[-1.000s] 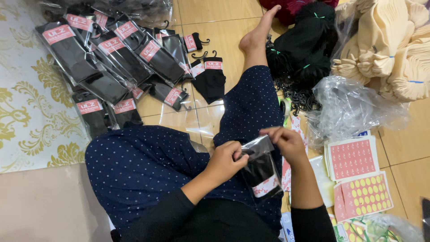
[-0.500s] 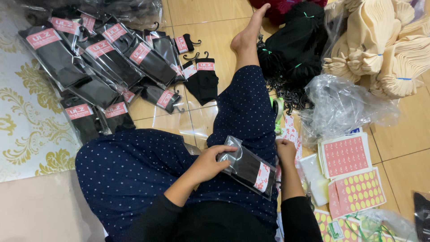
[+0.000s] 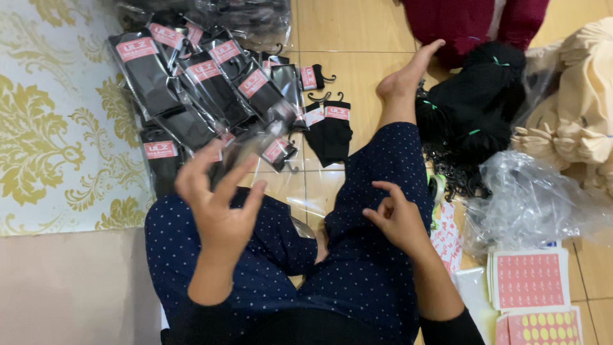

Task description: The person packages small items into plastic sleeves by hand, peels adhesive stickers from a sheet, and applies them to the packaged items while sitting on the floor.

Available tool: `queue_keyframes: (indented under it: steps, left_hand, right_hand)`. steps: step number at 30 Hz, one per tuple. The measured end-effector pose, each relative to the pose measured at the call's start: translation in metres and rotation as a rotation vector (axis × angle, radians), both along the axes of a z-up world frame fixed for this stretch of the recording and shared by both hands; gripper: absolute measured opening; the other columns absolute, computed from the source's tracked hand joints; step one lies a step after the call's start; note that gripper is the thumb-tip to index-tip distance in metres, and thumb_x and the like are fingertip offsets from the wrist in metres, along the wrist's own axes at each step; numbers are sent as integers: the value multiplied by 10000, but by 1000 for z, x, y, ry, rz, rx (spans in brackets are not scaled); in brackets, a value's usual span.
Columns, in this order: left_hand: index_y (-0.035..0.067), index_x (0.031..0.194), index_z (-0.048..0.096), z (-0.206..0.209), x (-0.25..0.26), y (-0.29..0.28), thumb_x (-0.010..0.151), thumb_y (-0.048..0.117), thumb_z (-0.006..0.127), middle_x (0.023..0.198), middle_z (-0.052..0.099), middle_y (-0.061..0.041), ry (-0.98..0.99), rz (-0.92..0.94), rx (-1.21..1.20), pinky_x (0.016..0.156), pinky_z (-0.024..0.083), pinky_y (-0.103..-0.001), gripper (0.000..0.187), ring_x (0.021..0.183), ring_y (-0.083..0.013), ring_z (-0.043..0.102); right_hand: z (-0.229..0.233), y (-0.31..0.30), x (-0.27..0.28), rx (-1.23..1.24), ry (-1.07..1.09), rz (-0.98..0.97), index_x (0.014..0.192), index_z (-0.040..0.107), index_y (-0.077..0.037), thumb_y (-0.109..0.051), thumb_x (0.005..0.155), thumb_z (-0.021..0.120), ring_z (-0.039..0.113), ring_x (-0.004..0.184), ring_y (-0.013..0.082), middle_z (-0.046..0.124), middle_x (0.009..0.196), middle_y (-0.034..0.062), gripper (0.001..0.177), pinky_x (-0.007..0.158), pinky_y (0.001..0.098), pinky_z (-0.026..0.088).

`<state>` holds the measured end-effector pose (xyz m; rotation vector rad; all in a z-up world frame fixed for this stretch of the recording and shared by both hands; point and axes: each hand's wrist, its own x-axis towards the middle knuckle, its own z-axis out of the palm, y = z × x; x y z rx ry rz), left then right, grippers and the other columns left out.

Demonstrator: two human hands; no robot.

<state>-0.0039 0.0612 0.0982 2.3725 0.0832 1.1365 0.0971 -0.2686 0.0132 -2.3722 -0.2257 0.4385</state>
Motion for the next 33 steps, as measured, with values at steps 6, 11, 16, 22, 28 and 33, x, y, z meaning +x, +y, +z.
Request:
queue_keyframes:
  steps: [6,11,16,22,28,33]
  left_hand:
    - [166,1230,669,-167,59,19,899,304,740,1044,672,-115,758,36,-385,925,507,-547,366,1050,-407,658]
    - [96,1074,751,-277,76,-30,862,696,642,1039,760,-154,1477,-61,57,843,501,-545,646,1042,-382,706]
    - [67,985,796,-377,86,-45,726,477,863,941,766,-182,1594,-193,23,717,594,-572,489,956,-410,748]
    - [100,1095,757,-360,87,-30,842,291,721,1046,714,-188,1422,-193,-261,766,599,-583,319,1026,-443,724]
    - [104,1298,424,-267,72,-23,840,57,655,751,693,-113,903,45,-1248,534,557,-248,514,562,-196,692]
    - [-10,1257,583,-227,49,-37,969,221,727,1077,753,-133,671,-119,-1955,808,629,-263,396,991,-205,766]
  right_hand:
    - [-153,64,155,-78,8,22,1224,713,-198,-314,812,837,745,971,246,779,991,53,446,848,396,573]
    - [-238,102,251,-167,-112,-165,1341,658,-133,-457,946,721,649,1189,381,640,1234,172,515,1018,484,509]
    - [-240,134,264,-242,27,-353,1509,471,-109,-681,883,706,601,1266,410,601,1328,207,881,1039,587,472]
    - [-207,129,258,301,156,-428,1189,737,-86,-403,873,818,695,1067,319,735,1038,172,455,910,461,538]
    - [-59,95,157,997,330,-156,1076,682,-10,-89,955,712,753,843,219,737,903,108,148,794,375,620]
    - [-6,30,26,417,-160,-71,862,741,-83,-237,797,884,586,693,184,691,692,121,220,679,347,485]
